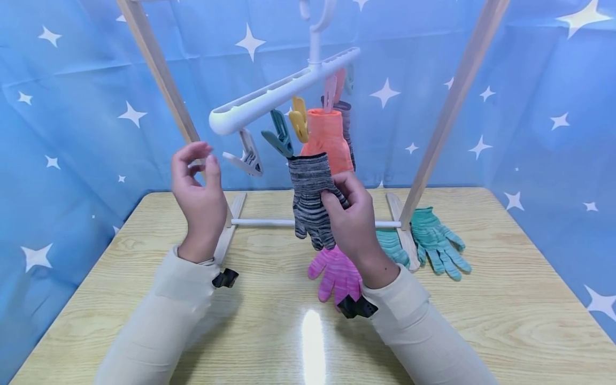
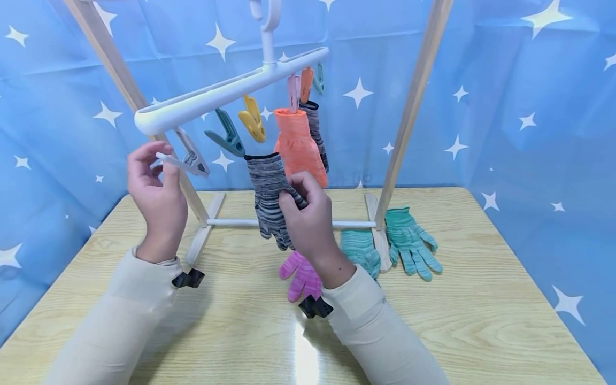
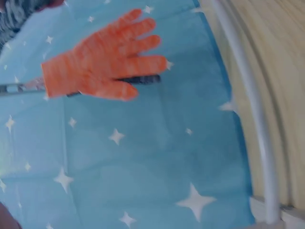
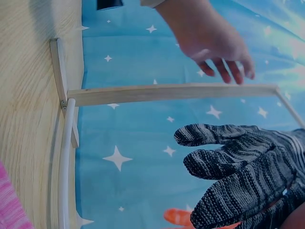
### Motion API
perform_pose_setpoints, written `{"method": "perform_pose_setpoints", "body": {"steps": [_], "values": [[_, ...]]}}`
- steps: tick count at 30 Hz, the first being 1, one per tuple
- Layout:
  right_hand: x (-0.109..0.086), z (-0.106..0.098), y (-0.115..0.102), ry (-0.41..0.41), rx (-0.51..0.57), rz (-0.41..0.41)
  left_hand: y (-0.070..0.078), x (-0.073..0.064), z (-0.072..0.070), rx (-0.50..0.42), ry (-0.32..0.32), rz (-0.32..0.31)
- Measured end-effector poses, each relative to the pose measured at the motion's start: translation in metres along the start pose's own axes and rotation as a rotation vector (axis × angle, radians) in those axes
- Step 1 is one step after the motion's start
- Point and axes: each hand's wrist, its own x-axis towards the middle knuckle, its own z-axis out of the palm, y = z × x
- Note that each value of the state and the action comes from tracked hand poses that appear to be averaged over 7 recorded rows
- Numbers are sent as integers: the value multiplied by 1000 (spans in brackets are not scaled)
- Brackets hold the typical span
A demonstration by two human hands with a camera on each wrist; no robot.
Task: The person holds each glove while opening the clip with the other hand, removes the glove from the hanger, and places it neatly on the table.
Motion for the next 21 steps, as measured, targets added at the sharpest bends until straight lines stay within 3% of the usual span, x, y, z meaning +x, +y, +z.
{"method": "perform_pose_setpoints", "body": {"steps": [4, 8, 12, 17, 21], "values": [[0, 0, 1, -11, -3, 3, -9, -1, -5, 104, 81, -60], [0, 1, 2, -11, -17, -1, -9, -1, -10, 170, 89, -155], [2, 1, 2, -3, -23, 2, -13, 0, -16, 169, 29, -262], [2, 0, 2, -5, -34, 31, -27, -3, -22, 144, -99, -424], [2, 1, 3, -7, -52, 46, -48, -5, -26, 83, -174, -471]]}}
